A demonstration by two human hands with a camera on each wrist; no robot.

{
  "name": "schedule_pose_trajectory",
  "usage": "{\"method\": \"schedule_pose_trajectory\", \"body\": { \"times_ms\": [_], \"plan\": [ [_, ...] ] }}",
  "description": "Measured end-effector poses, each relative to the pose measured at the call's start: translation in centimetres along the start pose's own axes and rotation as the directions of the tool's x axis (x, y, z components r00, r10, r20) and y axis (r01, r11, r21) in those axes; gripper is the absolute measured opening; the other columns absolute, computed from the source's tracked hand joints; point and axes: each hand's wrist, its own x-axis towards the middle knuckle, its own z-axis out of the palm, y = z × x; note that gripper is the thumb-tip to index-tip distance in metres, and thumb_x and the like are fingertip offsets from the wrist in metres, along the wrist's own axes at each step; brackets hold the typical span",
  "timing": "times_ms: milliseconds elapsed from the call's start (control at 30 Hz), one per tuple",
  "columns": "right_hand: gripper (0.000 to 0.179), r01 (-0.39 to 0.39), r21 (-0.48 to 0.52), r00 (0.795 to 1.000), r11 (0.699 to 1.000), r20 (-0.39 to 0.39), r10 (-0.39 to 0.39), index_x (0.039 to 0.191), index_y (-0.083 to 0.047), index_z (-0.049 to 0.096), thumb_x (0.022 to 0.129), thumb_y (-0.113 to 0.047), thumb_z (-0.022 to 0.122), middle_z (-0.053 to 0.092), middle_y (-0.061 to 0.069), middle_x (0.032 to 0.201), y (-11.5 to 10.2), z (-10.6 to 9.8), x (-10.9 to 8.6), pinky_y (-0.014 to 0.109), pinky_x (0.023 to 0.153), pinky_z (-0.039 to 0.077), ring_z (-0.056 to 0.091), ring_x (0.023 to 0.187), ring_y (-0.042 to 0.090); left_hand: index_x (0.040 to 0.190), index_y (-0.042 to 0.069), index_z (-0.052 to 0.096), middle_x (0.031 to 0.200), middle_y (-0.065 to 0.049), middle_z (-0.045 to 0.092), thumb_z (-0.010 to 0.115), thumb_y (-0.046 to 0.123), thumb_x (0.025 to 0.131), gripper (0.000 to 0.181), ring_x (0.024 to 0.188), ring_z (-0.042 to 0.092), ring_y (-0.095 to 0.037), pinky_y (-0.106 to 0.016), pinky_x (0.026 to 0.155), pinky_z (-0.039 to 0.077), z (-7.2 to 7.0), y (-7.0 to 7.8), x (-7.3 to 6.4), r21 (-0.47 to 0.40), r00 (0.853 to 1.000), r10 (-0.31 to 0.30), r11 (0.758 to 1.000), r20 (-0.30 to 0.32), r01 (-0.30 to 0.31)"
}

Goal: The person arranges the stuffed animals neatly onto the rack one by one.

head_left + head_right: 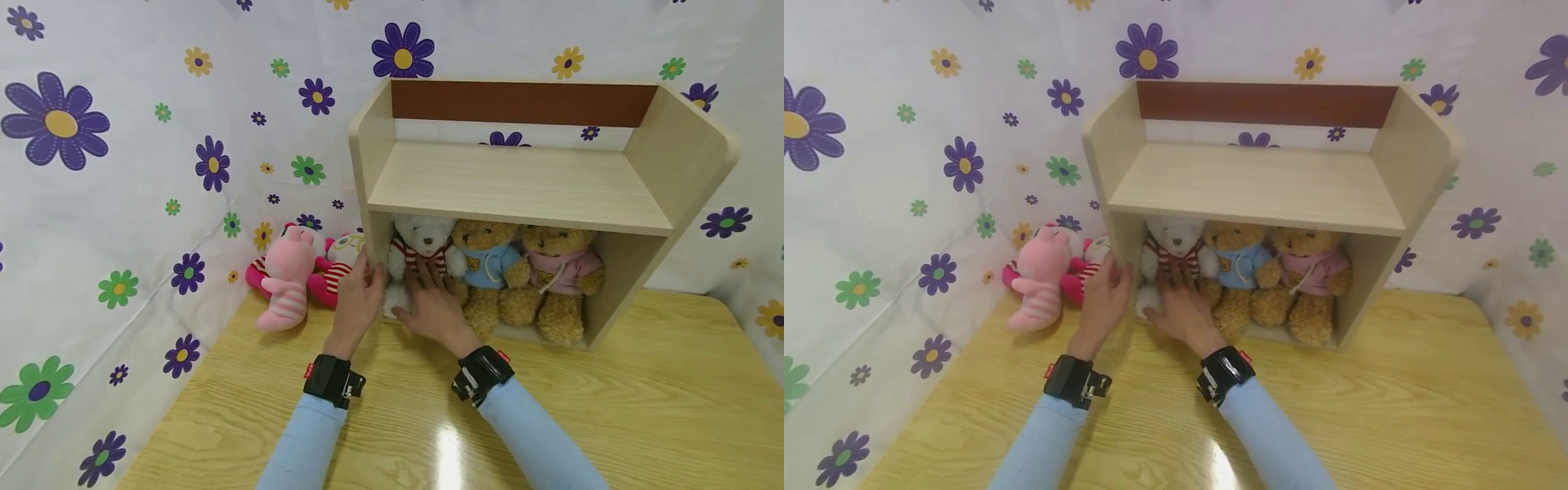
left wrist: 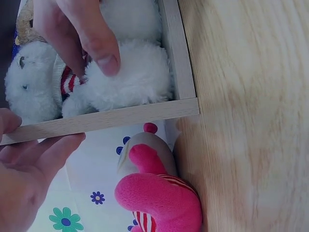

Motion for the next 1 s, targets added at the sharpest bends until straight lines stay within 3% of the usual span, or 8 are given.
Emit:
{"method": "schedule_pose_trajectory", "body": {
  "times_ms": [133, 333, 500, 600, 700, 800, 867, 1000],
  "plan": [
    [0.073, 0.080, 0.064, 0.995, 0.995, -0.072, -0.075, 0.156, -0.008, 0.043, 0.097, -0.044, 0.067, 0.030, 0.022, 0.166, 0.5, -0.1, -1.1, 0.065, 0.117, 0.034, 0.030, 0.154, 0.042, 0.147, 0.009, 0.051, 0.132, -0.023, 0.068, 0.058, 0.013, 0.103, 0.045, 0.111, 0.073, -0.035, -0.050, 0.088, 0.061, -0.3, -0.2, -0.2, -0.014, 1.000, -0.009, 1.000, 0.022, 0.009],
    [0.052, 0.270, 0.196, 0.950, 0.943, -0.212, -0.228, 0.140, 0.004, 0.058, 0.095, -0.018, 0.071, 0.055, 0.027, 0.146, 1.9, -0.8, -3.7, 0.059, 0.111, 0.045, 0.054, 0.136, 0.044, 0.145, 0.012, 0.057, 0.128, -0.017, 0.072, 0.062, 0.010, 0.101, 0.045, 0.106, 0.075, -0.030, -0.046, 0.088, 0.061, -2.1, 0.1, -1.1, 0.011, 0.998, -0.010, 1.000, 0.062, 0.009],
    [0.037, 0.251, 0.310, 0.961, 0.917, -0.191, -0.198, 0.131, 0.003, 0.065, 0.098, -0.014, 0.066, 0.063, 0.026, 0.137, 3.4, -2.5, -7.0, 0.051, 0.095, 0.058, 0.067, 0.119, 0.041, 0.135, 0.007, 0.065, 0.126, -0.015, 0.073, 0.063, 0.009, 0.100, 0.036, 0.106, 0.075, -0.029, -0.045, 0.090, 0.060, -4.6, 0.1, -2.1, 0.083, 0.998, -0.028, 0.996, 0.064, 0.023],
    [0.030, 0.244, 0.298, 0.951, 0.923, -0.261, -0.168, 0.124, 0.000, 0.070, 0.097, -0.011, 0.066, 0.071, 0.020, 0.125, 4.8, -3.4, -9.2, 0.046, 0.086, 0.061, 0.073, 0.106, 0.033, 0.129, 0.005, 0.069, 0.123, -0.013, 0.075, 0.064, 0.012, 0.100, 0.030, 0.104, 0.075, -0.027, -0.043, 0.089, 0.061, -6.4, -0.3, -2.9, 0.165, 0.997, -0.052, 0.985, 0.050, 0.044],
    [0.020, 0.271, 0.211, 0.890, 0.939, -0.425, -0.162, 0.111, -0.002, 0.075, 0.091, -0.005, 0.070, 0.077, 0.013, 0.103, 6.7, -4.2, -11.2, 0.039, 0.070, 0.062, 0.075, 0.085, 0.025, 0.123, 0.004, 0.072, 0.115, -0.013, 0.077, 0.065, 0.012, 0.099, 0.026, 0.099, 0.076, -0.027, -0.045, 0.085, 0.061, -8.1, -1.1, -3.7, 0.246, 0.999, -0.043, 0.968, 0.012, 0.038],
    [0.017, 0.264, 0.126, 0.805, 0.956, -0.575, -0.146, 0.101, -0.001, 0.077, 0.085, 0.001, 0.072, 0.076, 0.012, 0.088, 9.1, -5.2, -12.9, 0.033, 0.057, 0.058, 0.072, 0.070, 0.022, 0.120, 0.005, 0.074, 0.110, -0.012, 0.078, 0.065, 0.013, 0.099, 0.024, 0.094, 0.076, -0.028, -0.047, 0.080, 0.062, -9.5, -1.8, -4.4, 0.303, 0.999, -0.042, 0.952, -0.022, 0.047],
    [0.017, 0.220, 0.112, 0.747, 0.969, -0.658, -0.093, 0.098, 0.000, 0.077, 0.082, 0.004, 0.072, 0.075, 0.013, 0.082, 10.7, -6.0, -13.8, 0.031, 0.055, 0.056, 0.071, 0.067, 0.024, 0.119, 0.006, 0.075, 0.108, -0.013, 0.078, 0.065, 0.012, 0.099, 0.023, 0.093, 0.076, -0.029, -0.049, 0.079, 0.062, -10.3, -2.1, -4.8, 0.325, 0.998, -0.051, 0.944, -0.037, 0.061],
    [0.014, 0.108, 0.115, 0.612, 0.987, -0.790, 0.025, 0.094, 0.004, 0.076, 0.081, 0.002, 0.072, 0.073, 0.017, 0.074, 13.4, -7.6, -15.5, 0.017, 0.052, 0.051, 0.065, 0.057, 0.026, 0.117, 0.005, 0.074, 0.106, -0.014, 0.078, 0.065, 0.013, 0.099, 0.021, 0.092, 0.077, -0.032, -0.051, 0.079, 0.062, -11.4, -2.6, -5.2, 0.356, 0.996, -0.057, 0.931, -0.062, 0.076]
  ]
}}
